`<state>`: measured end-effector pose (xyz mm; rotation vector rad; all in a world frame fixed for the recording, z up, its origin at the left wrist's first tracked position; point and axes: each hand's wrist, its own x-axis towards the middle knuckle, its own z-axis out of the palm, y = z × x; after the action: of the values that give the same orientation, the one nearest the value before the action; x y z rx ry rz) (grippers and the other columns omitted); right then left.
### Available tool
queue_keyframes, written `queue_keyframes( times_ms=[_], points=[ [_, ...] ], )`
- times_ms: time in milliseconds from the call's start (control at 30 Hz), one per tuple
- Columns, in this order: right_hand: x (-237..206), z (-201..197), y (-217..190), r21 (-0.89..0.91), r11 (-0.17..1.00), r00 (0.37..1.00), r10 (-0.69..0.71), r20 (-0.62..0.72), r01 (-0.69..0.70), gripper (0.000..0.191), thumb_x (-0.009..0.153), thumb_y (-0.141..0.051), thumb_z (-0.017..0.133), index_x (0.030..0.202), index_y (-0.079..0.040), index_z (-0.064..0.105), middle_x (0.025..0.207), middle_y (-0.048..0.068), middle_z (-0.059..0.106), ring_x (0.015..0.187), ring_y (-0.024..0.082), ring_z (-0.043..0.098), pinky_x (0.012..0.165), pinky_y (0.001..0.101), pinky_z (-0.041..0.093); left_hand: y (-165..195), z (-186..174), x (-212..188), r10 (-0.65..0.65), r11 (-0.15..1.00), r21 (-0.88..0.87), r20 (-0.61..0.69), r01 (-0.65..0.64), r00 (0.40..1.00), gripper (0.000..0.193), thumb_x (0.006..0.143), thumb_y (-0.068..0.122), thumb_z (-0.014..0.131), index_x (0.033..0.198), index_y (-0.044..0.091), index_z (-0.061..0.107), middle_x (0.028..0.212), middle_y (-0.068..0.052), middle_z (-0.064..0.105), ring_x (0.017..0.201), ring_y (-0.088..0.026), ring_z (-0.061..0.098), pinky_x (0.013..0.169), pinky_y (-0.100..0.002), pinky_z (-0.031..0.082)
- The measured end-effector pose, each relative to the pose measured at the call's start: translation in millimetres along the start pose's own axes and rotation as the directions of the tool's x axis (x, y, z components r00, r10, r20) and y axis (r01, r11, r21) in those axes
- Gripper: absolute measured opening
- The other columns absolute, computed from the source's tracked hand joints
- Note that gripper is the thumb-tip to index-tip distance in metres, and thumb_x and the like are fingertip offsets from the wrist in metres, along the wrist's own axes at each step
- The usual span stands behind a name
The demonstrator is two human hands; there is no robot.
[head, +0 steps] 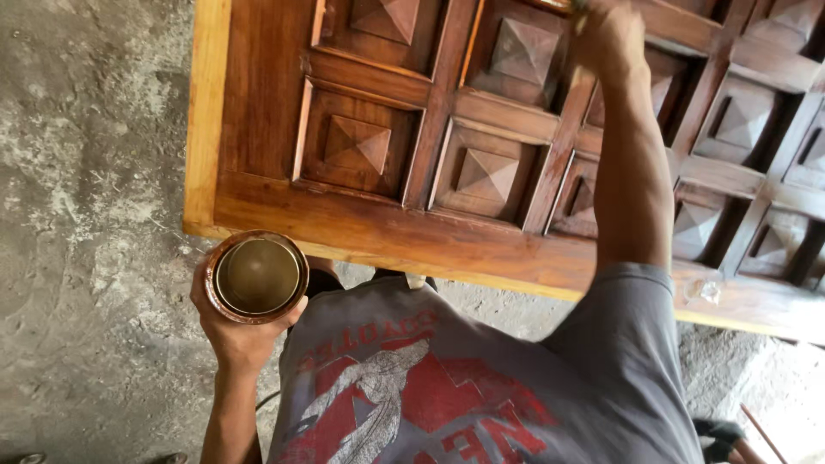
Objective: The person holds a can of wood stain or varnish in one hand and uses a brush with the other hand to apply the finish across the recessed panels and rails of a large carved wooden door laid flat, working panel by panel and reloading the brush from the can.
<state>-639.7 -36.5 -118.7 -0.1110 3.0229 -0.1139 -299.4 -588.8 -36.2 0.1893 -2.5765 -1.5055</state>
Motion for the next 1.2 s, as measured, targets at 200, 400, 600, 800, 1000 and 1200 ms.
queue_keyframes(
  times_ms=[200,400,600,800,1000,1200],
  points=[
    [-33.1,8.2,15.5,-0.003,0.994,0.977,-0.108,-0.184,0.110,0.021,0.107,-0.019,0.069,0.094,-0.002,0.069,0.091,0.022,0.071,0.078,0.038,0.071,0.071,0.0472,0.058,-2.1,-3.1,-5.3,-0.008,0.998,-0.064,-0.045,0.005,0.999,0.119,0.066,0.020,0.098,0.157,0.002,0.024,0.151,-0.019,0.052,0.137,-0.030,0.059,0.117,-0.044,0.055],
    [-55.5,-6.8,8.3,0.075,0.997,0.985,-0.011,0.170,-0.001,0.025,0.101,-0.029,0.074,0.111,-0.006,0.074,0.099,0.019,0.074,0.082,0.036,0.072,0.072,0.0483,0.058,-4.7,-2.5,-0.5,0.000,0.999,0.053,-0.041,0.002,0.999,0.116,0.062,0.019,0.098,0.154,0.002,0.030,0.146,-0.019,0.052,0.133,-0.031,0.058,0.115,-0.045,0.052],
    [-6.9,14.8,-60.5,0.381,0.924,0.962,-0.116,0.246,0.014,0.030,0.096,-0.023,0.072,0.123,-0.012,0.071,0.111,0.014,0.074,0.090,0.030,0.072,0.079,0.0456,0.055,3.4,3.2,5.2,0.044,0.998,0.046,-0.019,-0.043,0.999,0.117,0.064,0.026,0.098,0.155,0.002,0.029,0.147,-0.017,0.052,0.133,-0.031,0.059,0.115,-0.044,0.052],
    [5.7,20.3,-69.2,0.320,0.945,0.893,-0.200,0.403,0.067,0.028,0.095,-0.021,0.074,0.121,-0.010,0.071,0.110,0.014,0.074,0.093,0.027,0.074,0.078,0.0424,0.057,0.9,8.1,-0.3,0.083,0.996,0.042,0.041,-0.085,0.996,0.120,0.066,0.028,0.098,0.159,0.005,0.026,0.150,-0.018,0.048,0.134,-0.030,0.056,0.117,-0.043,0.052],
    [-10.5,-19.2,-4.8,-0.093,0.994,0.806,0.098,0.583,-0.054,0.028,0.094,-0.019,0.076,0.119,-0.008,0.070,0.110,0.014,0.075,0.095,0.024,0.075,0.076,0.0392,0.060,-2.1,5.8,-1.4,0.071,0.997,0.000,0.037,-0.071,0.997,0.122,0.066,0.025,0.097,0.159,0.006,0.020,0.154,-0.018,0.048,0.135,-0.030,0.056,0.117,-0.045,0.052],
    [2.8,22.6,-69.7,0.512,0.858,0.979,-0.131,0.155,0.034,0.027,0.094,-0.017,0.078,0.117,-0.006,0.070,0.110,0.015,0.075,0.097,0.021,0.076,0.074,0.0360,0.062,-1.1,3.7,-1.9,0.018,0.996,-0.084,-0.003,-0.018,1.000,0.118,0.070,0.025,0.097,0.159,0.007,0.022,0.151,-0.016,0.049,0.133,-0.028,0.057,0.115,-0.044,0.054]
  ],
)
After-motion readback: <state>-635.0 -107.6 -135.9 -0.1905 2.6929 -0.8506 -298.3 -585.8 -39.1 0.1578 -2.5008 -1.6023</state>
